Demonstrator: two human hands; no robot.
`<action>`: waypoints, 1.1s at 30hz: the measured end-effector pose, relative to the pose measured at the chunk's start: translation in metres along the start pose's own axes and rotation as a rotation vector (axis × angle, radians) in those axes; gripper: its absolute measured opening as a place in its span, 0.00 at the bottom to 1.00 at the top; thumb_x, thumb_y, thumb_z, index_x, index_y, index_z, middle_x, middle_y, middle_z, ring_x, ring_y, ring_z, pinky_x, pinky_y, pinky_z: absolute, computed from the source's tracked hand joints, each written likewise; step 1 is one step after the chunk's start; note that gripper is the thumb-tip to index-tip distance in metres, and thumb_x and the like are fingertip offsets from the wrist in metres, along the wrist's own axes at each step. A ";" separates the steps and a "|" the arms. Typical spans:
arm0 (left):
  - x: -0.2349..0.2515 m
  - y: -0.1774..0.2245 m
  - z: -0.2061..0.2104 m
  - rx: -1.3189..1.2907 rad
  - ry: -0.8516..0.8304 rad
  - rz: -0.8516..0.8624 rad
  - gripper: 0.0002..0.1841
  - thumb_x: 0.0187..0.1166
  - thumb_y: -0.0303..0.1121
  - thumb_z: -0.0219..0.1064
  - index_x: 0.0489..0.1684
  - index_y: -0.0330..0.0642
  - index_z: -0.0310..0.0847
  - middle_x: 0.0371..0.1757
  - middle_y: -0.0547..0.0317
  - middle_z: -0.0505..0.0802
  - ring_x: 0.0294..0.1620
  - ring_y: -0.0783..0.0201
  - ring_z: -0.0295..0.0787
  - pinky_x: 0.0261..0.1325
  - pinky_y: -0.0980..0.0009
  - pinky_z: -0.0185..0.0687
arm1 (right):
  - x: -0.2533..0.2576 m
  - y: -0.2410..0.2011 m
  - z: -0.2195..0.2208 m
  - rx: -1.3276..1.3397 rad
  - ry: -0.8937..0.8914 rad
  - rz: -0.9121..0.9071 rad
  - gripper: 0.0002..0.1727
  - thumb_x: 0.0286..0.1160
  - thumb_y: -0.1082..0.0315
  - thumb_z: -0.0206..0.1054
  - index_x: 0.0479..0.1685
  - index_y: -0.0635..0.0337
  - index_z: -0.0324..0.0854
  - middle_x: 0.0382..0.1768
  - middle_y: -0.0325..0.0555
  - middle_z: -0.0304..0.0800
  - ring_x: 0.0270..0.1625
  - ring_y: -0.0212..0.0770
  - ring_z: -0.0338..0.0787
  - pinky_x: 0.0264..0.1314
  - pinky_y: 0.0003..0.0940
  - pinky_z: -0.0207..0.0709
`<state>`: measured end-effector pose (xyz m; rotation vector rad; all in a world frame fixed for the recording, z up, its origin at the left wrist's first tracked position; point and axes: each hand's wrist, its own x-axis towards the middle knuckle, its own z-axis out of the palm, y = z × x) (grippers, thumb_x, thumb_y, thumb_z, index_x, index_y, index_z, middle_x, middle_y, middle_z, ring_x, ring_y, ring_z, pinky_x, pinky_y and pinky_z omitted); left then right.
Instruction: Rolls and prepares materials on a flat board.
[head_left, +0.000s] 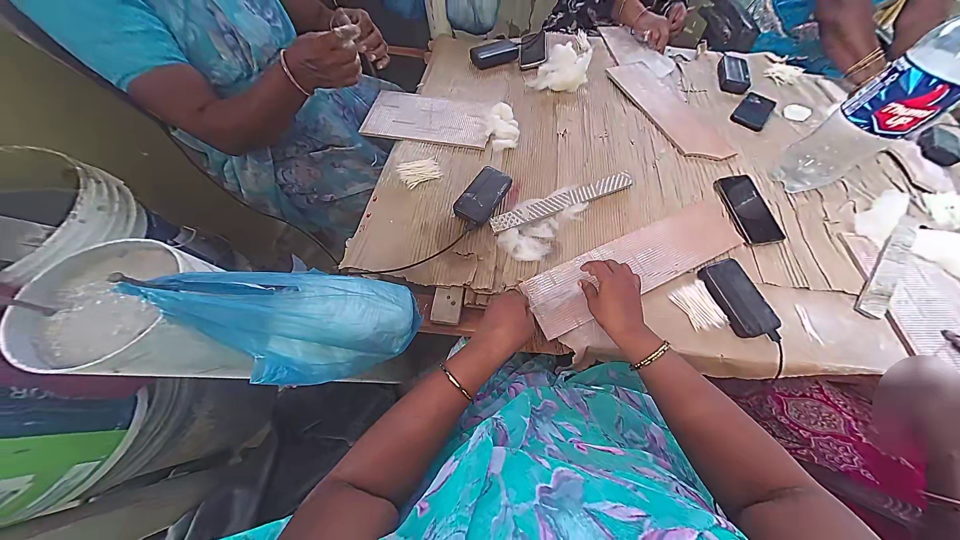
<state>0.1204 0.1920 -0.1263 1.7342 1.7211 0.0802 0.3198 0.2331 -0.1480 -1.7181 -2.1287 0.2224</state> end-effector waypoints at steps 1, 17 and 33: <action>0.000 0.002 0.000 0.017 0.000 0.001 0.18 0.91 0.37 0.54 0.61 0.35 0.86 0.66 0.41 0.89 0.73 0.44 0.83 0.76 0.44 0.76 | 0.000 -0.001 0.001 0.008 0.022 -0.035 0.13 0.77 0.71 0.72 0.58 0.62 0.88 0.56 0.62 0.89 0.62 0.67 0.85 0.62 0.67 0.72; -0.008 0.001 0.005 0.070 -0.131 0.022 0.19 0.93 0.39 0.52 0.61 0.34 0.85 0.59 0.37 0.91 0.67 0.40 0.86 0.71 0.39 0.76 | -0.048 0.028 -0.003 -0.205 -0.524 -0.475 0.46 0.89 0.34 0.37 0.97 0.57 0.44 0.97 0.48 0.42 0.98 0.46 0.39 0.92 0.70 0.24; -0.002 -0.009 -0.007 -0.021 -0.027 -0.005 0.18 0.94 0.37 0.52 0.63 0.34 0.83 0.63 0.38 0.89 0.70 0.43 0.85 0.75 0.43 0.75 | -0.001 0.006 0.016 -0.162 -0.361 -0.469 0.41 0.90 0.40 0.44 0.95 0.58 0.50 0.95 0.49 0.49 0.97 0.48 0.45 0.93 0.69 0.28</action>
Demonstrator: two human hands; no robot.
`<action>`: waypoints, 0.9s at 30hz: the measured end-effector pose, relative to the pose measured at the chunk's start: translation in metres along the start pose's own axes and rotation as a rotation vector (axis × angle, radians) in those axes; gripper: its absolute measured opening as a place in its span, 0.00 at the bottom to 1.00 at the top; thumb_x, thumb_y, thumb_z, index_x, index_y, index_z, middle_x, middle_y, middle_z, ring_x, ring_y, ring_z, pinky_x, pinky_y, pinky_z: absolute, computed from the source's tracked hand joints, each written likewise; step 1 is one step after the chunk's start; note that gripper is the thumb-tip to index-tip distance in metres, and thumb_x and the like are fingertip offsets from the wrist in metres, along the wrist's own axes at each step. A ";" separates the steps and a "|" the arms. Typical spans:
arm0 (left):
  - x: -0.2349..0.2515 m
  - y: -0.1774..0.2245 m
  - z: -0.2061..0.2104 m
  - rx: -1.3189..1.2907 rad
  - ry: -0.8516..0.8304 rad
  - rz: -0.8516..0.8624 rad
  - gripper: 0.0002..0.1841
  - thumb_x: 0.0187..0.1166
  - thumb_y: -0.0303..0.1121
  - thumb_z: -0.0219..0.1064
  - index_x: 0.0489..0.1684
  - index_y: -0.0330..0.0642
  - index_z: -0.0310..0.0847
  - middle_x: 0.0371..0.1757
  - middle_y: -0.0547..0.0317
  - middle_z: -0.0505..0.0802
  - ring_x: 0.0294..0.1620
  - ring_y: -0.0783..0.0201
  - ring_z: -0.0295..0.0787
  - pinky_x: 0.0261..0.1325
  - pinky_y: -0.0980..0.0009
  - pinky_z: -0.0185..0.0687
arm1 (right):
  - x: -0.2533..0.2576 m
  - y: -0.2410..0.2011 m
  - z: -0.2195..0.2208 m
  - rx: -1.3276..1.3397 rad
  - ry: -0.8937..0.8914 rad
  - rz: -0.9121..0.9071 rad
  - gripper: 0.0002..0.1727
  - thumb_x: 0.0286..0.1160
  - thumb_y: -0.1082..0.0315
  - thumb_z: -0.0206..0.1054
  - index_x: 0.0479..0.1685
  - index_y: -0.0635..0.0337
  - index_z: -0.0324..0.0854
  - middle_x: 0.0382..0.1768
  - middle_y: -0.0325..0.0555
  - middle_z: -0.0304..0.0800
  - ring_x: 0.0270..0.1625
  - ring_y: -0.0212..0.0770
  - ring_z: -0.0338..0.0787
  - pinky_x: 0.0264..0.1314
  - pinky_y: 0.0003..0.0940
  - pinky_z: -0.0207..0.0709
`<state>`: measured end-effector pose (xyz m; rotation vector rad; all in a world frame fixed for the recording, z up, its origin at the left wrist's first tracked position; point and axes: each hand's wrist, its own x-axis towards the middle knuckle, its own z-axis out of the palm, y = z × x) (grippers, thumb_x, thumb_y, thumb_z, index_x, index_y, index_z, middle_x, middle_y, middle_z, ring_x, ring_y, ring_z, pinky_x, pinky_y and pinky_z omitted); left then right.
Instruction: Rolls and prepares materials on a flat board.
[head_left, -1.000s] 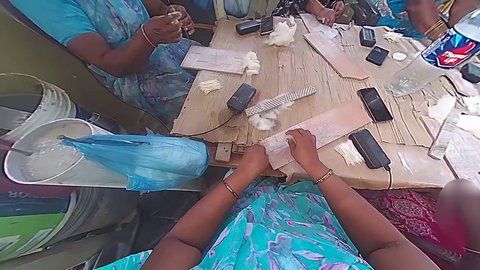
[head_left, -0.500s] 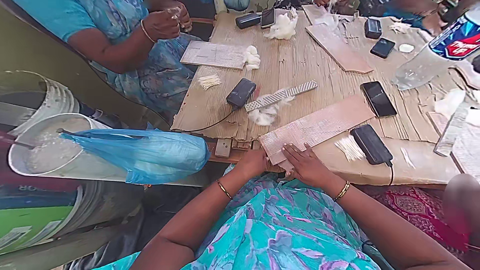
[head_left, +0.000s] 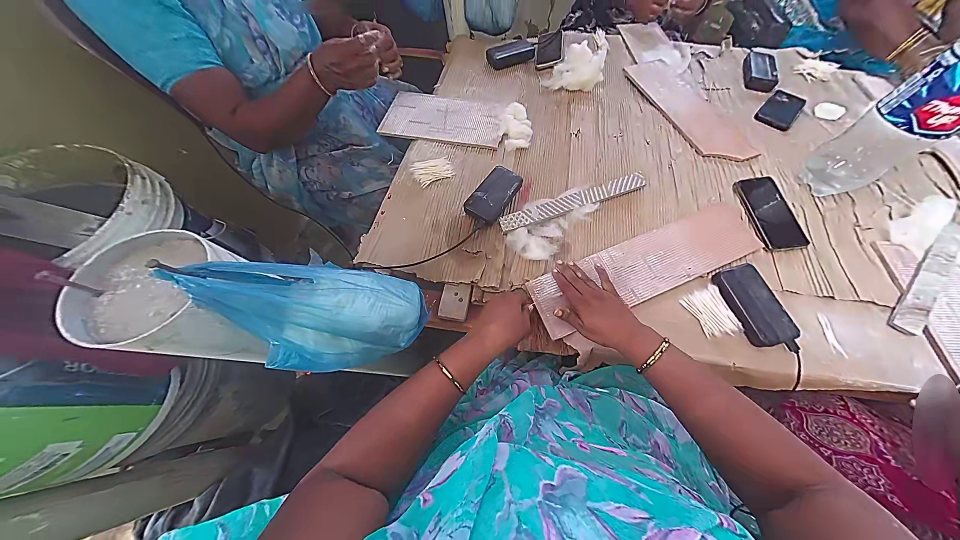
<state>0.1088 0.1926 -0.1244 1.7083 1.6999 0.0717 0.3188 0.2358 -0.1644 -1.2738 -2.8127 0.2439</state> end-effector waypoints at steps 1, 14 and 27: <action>0.001 0.000 0.000 0.013 -0.001 -0.004 0.18 0.94 0.37 0.52 0.63 0.34 0.83 0.64 0.39 0.89 0.71 0.43 0.84 0.75 0.43 0.75 | 0.004 -0.003 0.003 -0.004 -0.029 -0.009 0.42 0.90 0.39 0.43 0.95 0.58 0.49 0.96 0.49 0.48 0.97 0.48 0.44 0.93 0.69 0.26; -0.015 -0.005 0.012 -0.117 -0.205 0.100 0.18 0.94 0.37 0.53 0.63 0.32 0.82 0.58 0.40 0.89 0.61 0.48 0.86 0.69 0.49 0.76 | -0.087 -0.003 -0.011 0.050 -0.135 -0.061 0.48 0.87 0.31 0.34 0.93 0.60 0.55 0.93 0.52 0.55 0.95 0.52 0.55 0.88 0.78 0.31; 0.003 -0.012 0.002 0.035 -0.020 0.048 0.17 0.93 0.35 0.54 0.63 0.33 0.83 0.63 0.39 0.89 0.69 0.44 0.85 0.74 0.44 0.76 | -0.003 -0.011 0.008 -0.023 -0.095 0.025 0.45 0.89 0.35 0.40 0.96 0.59 0.46 0.96 0.50 0.44 0.98 0.47 0.41 0.92 0.69 0.19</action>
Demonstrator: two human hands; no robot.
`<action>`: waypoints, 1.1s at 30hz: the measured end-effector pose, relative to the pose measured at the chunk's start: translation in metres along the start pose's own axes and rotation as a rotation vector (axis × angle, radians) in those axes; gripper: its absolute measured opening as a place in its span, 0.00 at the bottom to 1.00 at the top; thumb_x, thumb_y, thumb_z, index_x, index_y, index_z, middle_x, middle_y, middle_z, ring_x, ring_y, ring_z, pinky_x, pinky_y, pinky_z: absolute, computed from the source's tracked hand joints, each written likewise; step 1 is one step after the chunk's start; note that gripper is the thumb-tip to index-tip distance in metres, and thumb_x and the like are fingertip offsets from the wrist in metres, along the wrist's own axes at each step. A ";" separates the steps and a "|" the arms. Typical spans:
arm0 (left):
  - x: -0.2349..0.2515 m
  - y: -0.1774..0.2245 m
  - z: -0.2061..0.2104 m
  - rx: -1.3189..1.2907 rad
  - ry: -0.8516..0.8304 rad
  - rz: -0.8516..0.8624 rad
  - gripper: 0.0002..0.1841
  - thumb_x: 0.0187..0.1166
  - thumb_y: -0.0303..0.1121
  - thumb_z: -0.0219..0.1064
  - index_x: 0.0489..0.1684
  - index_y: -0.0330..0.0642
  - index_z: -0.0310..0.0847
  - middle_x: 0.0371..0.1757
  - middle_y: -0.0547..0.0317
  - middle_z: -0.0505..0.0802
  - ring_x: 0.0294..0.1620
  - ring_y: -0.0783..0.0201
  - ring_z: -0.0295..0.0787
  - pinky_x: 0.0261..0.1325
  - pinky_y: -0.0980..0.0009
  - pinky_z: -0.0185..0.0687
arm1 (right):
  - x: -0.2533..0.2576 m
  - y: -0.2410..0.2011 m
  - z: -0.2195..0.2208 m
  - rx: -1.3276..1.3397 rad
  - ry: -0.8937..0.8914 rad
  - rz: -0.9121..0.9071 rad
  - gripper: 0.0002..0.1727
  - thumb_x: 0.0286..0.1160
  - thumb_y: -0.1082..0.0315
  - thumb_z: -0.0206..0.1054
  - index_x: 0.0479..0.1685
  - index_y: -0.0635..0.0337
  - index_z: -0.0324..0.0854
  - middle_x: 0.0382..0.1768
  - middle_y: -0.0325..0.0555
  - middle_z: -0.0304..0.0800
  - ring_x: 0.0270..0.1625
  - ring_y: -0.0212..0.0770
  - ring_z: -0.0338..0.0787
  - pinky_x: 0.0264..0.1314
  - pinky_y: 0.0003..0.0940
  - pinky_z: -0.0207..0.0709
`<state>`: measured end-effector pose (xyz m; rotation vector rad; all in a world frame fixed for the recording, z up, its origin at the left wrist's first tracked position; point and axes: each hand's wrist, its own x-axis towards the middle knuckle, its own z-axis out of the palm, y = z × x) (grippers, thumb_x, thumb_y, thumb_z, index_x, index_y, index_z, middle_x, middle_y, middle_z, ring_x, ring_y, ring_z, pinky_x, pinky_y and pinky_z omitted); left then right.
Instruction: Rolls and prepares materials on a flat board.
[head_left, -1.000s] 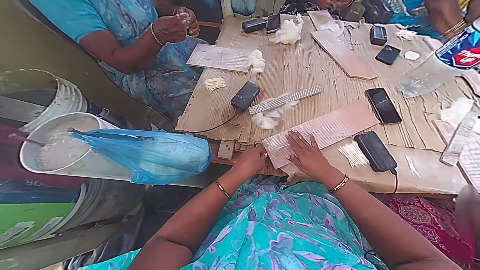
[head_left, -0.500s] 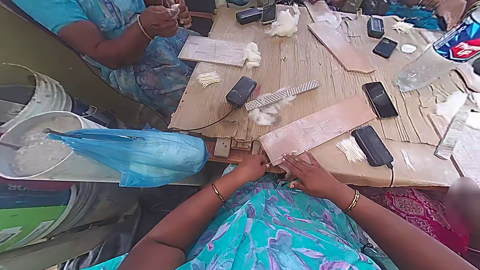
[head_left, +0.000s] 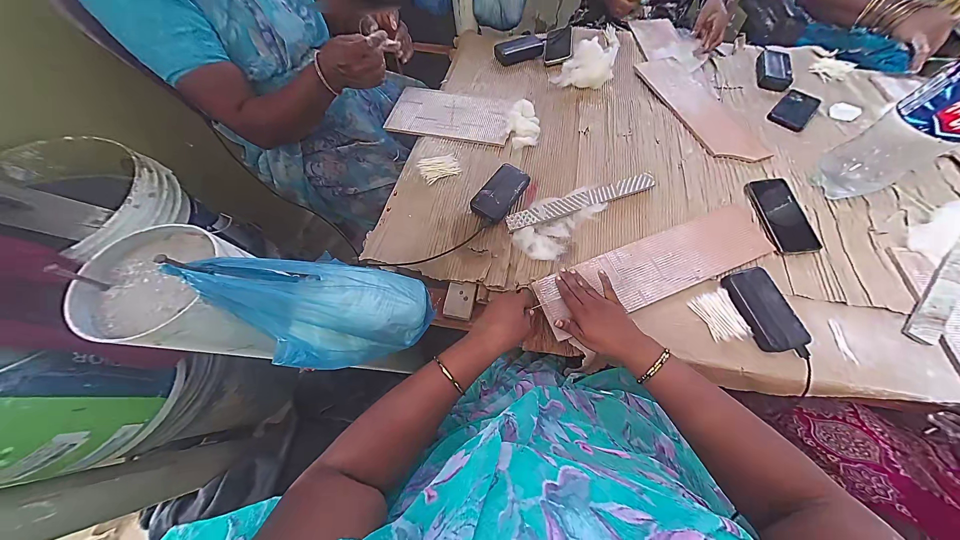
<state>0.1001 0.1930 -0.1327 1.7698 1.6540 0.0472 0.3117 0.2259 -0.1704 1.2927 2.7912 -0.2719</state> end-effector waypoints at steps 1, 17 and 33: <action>-0.002 -0.001 0.002 -0.010 -0.024 0.003 0.17 0.93 0.35 0.54 0.64 0.33 0.82 0.64 0.39 0.89 0.70 0.44 0.85 0.75 0.44 0.76 | -0.010 -0.002 0.001 0.000 -0.023 -0.002 0.46 0.89 0.35 0.39 0.96 0.60 0.46 0.96 0.51 0.44 0.98 0.47 0.40 0.92 0.69 0.20; -0.006 0.002 0.001 -0.096 0.024 0.012 0.16 0.92 0.36 0.54 0.58 0.34 0.85 0.57 0.40 0.91 0.63 0.45 0.88 0.70 0.44 0.78 | -0.026 0.011 -0.011 0.059 0.183 0.101 0.40 0.91 0.43 0.45 0.92 0.64 0.55 0.92 0.56 0.56 0.95 0.53 0.54 0.92 0.70 0.34; -0.024 0.014 0.020 -0.044 -0.108 0.064 0.17 0.93 0.35 0.54 0.64 0.33 0.83 0.59 0.40 0.90 0.64 0.47 0.87 0.72 0.47 0.77 | -0.095 -0.020 -0.007 0.055 -0.160 0.071 0.48 0.87 0.31 0.37 0.96 0.61 0.45 0.96 0.52 0.45 0.98 0.48 0.43 0.92 0.70 0.20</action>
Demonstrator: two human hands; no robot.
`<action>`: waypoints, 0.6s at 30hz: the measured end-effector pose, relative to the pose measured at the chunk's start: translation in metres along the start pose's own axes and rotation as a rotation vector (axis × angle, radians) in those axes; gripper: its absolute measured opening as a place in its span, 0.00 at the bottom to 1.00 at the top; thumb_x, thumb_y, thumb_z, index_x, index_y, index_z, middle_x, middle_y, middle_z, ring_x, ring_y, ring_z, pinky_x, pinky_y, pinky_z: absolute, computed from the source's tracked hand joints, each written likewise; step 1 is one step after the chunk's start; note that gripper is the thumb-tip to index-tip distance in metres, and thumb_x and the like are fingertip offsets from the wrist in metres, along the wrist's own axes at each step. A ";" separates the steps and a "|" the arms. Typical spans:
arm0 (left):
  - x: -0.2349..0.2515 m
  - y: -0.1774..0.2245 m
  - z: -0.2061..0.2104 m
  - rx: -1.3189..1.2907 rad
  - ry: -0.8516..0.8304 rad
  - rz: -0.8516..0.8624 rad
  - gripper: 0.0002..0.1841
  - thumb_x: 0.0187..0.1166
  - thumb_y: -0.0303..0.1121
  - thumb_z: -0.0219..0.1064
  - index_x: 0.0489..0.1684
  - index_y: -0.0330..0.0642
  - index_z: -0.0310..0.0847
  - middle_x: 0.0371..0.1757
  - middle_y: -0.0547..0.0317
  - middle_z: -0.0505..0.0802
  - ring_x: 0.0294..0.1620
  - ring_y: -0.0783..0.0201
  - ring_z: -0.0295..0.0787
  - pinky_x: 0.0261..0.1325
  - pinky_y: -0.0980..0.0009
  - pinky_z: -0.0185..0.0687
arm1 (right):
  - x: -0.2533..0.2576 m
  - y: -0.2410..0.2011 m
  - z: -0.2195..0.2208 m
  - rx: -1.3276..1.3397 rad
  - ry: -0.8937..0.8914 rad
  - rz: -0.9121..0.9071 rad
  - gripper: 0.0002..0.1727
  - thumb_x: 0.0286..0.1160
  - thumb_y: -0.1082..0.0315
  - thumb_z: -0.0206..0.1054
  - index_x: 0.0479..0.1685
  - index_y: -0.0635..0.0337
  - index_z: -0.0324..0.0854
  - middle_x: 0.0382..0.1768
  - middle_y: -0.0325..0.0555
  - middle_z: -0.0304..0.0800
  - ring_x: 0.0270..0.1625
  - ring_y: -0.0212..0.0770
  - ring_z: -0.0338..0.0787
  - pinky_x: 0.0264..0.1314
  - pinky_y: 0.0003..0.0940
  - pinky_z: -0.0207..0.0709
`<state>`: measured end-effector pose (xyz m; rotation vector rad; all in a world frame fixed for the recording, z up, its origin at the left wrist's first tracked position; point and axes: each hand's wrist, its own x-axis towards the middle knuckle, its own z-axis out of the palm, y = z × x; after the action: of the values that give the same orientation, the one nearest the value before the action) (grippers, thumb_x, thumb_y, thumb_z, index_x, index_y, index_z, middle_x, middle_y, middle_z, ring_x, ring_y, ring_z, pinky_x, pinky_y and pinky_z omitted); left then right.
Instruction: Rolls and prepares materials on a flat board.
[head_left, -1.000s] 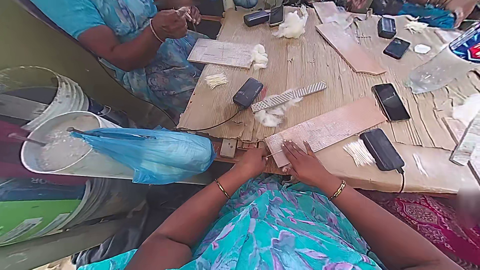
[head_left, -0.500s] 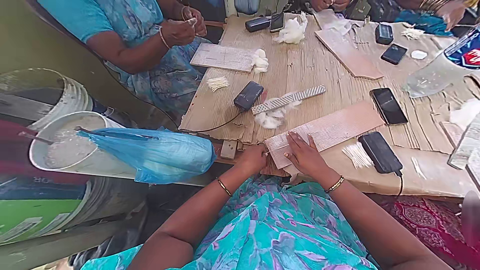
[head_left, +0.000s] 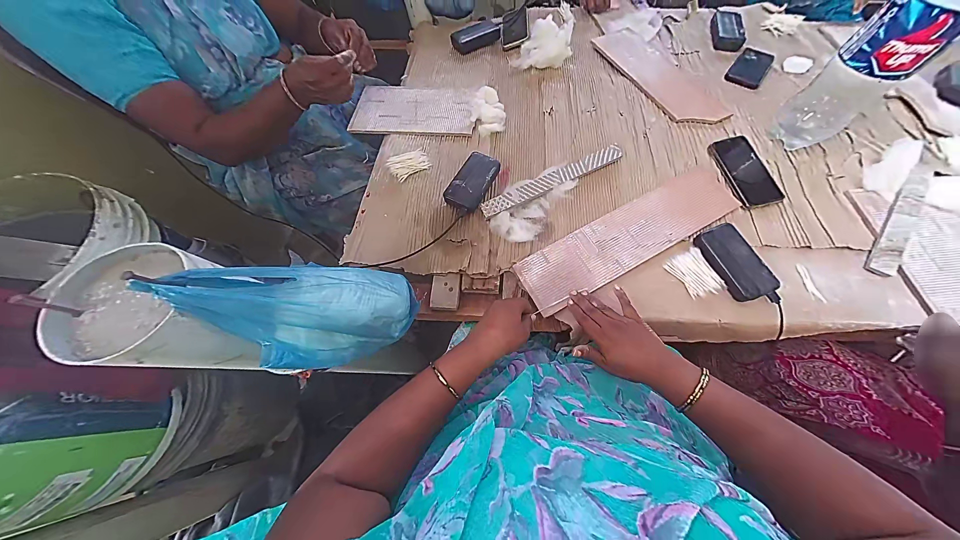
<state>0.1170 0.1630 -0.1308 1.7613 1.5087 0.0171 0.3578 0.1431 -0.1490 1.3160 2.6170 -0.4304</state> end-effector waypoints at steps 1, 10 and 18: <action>-0.002 0.001 0.001 0.005 0.004 0.007 0.17 0.93 0.35 0.54 0.64 0.33 0.83 0.60 0.40 0.90 0.65 0.47 0.87 0.72 0.48 0.77 | -0.006 0.000 0.000 0.006 0.029 0.002 0.47 0.88 0.32 0.38 0.94 0.60 0.51 0.94 0.51 0.51 0.97 0.48 0.47 0.91 0.73 0.20; -0.035 0.018 0.003 0.019 0.069 0.072 0.16 0.93 0.35 0.54 0.62 0.36 0.85 0.59 0.44 0.91 0.63 0.51 0.88 0.71 0.50 0.77 | -0.024 0.011 0.010 0.017 0.785 -0.041 0.12 0.79 0.65 0.65 0.49 0.57 0.93 0.49 0.50 0.95 0.61 0.57 0.91 0.75 0.74 0.64; -0.060 0.043 0.005 0.037 0.100 0.138 0.16 0.92 0.34 0.55 0.61 0.36 0.87 0.58 0.45 0.91 0.62 0.54 0.88 0.71 0.53 0.78 | -0.025 0.008 -0.003 -0.006 0.839 -0.111 0.09 0.78 0.66 0.67 0.44 0.53 0.94 0.45 0.46 0.97 0.63 0.55 0.91 0.74 0.71 0.63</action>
<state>0.1375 0.1113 -0.0817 1.9162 1.4625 0.1496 0.3792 0.1297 -0.1407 1.6058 3.3442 0.1776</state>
